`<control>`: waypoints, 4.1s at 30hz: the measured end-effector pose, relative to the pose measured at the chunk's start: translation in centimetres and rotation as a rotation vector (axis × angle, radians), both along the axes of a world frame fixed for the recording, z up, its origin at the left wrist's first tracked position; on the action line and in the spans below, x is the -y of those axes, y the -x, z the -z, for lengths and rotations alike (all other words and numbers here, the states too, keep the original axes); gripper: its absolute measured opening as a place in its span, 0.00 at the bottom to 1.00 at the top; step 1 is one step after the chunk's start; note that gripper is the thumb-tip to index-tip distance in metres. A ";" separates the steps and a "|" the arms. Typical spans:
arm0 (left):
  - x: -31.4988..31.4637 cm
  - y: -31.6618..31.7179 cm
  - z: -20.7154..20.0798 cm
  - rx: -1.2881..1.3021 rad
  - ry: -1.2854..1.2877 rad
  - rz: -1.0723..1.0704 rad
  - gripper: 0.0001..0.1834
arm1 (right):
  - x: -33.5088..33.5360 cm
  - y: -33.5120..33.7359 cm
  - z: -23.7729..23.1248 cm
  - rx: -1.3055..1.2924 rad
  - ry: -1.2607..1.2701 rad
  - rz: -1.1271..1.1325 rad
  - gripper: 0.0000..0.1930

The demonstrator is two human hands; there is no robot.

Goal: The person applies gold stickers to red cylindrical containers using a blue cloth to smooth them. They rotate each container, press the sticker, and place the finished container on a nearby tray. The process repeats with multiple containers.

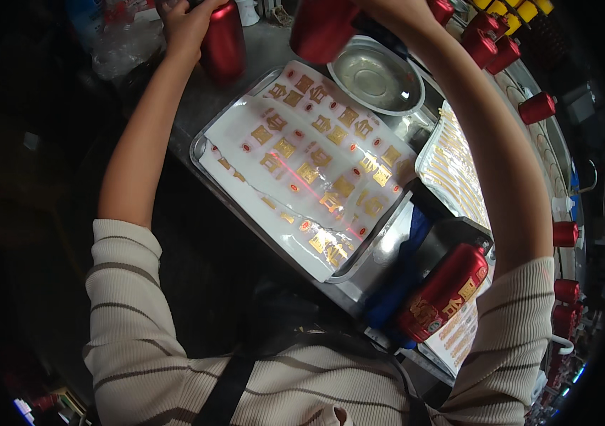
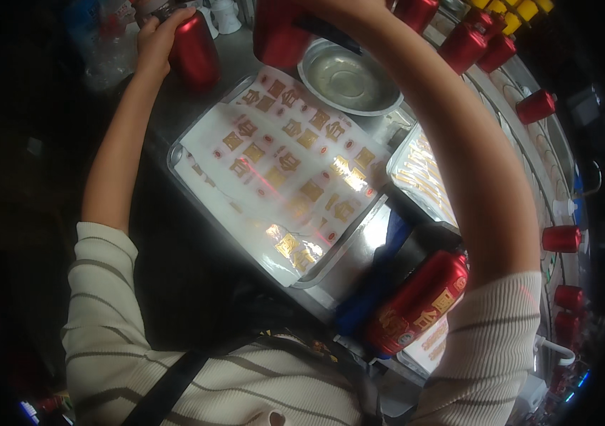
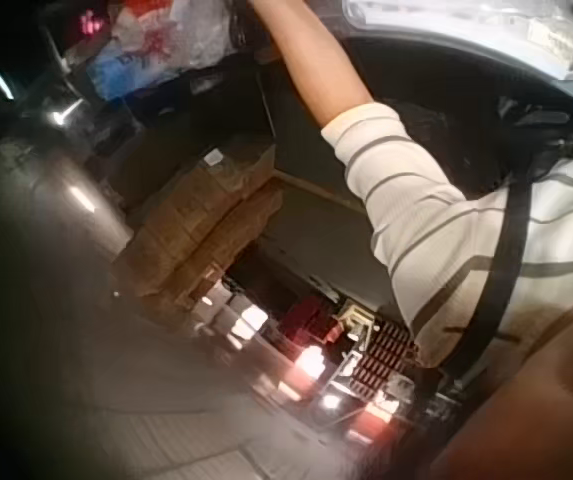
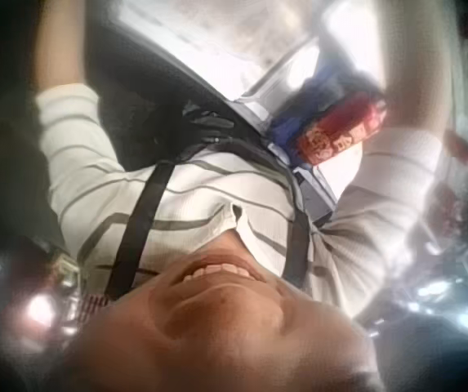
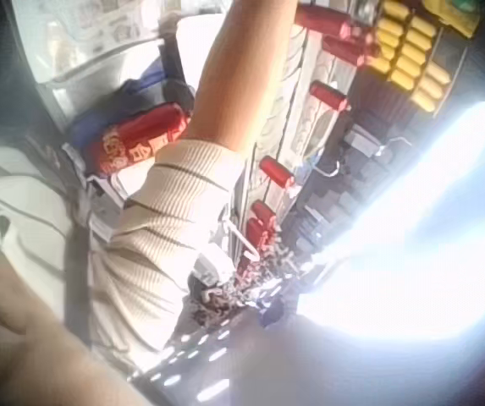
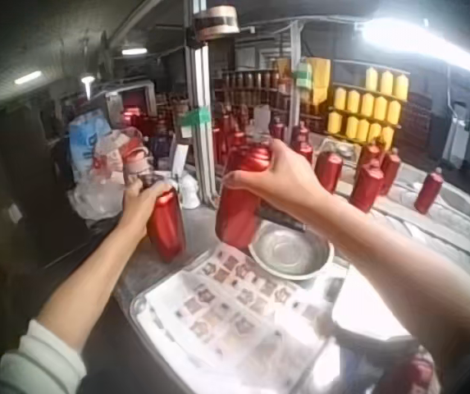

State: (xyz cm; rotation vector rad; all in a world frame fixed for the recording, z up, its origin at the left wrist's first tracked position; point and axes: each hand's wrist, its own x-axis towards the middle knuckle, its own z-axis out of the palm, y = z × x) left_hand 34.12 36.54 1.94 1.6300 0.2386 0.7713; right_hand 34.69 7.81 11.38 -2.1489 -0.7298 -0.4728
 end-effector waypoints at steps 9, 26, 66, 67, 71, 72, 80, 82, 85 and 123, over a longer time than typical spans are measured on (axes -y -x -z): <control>0.3 -1.3 2.9 0.043 -0.073 -0.016 0.13 | -10.5 -7.8 9.4 -0.060 0.282 0.278 0.38; 10.3 19.3 3.6 -0.259 -0.268 0.616 0.27 | 12.5 12.6 -4.6 -0.196 0.252 -0.116 0.18; 36.5 -11.0 5.9 -0.601 -0.468 0.836 0.53 | 30.5 33.5 10.6 -0.775 -0.602 0.684 0.25; 36.7 -11.8 6.4 -0.613 -0.527 0.842 0.51 | 30.7 33.2 10.6 -0.781 -0.610 0.673 0.24; 37.3 -12.7 7.9 -0.541 -0.568 0.908 0.40 | 31.0 32.4 11.0 -0.808 -0.614 0.665 0.23; 37.2 -13.1 8.4 -0.510 -0.559 0.926 0.36 | 31.0 32.3 11.1 -0.816 -0.611 0.665 0.22; 38.1 -13.4 9.2 -0.237 -0.813 0.821 0.16 | 31.4 31.0 10.5 -0.776 -0.586 0.661 0.22; 39.0 -11.6 6.4 -0.160 -0.971 0.753 0.14 | 32.2 29.8 10.6 -0.595 -0.486 0.642 0.21; 42.5 -9.2 1.1 -0.108 -1.020 0.956 0.13 | 33.3 24.4 8.4 -0.416 -0.423 0.681 0.24; 32.0 29.7 6.4 -0.264 -0.189 1.003 0.09 | 24.6 38.6 12.7 -0.845 -0.508 0.523 0.06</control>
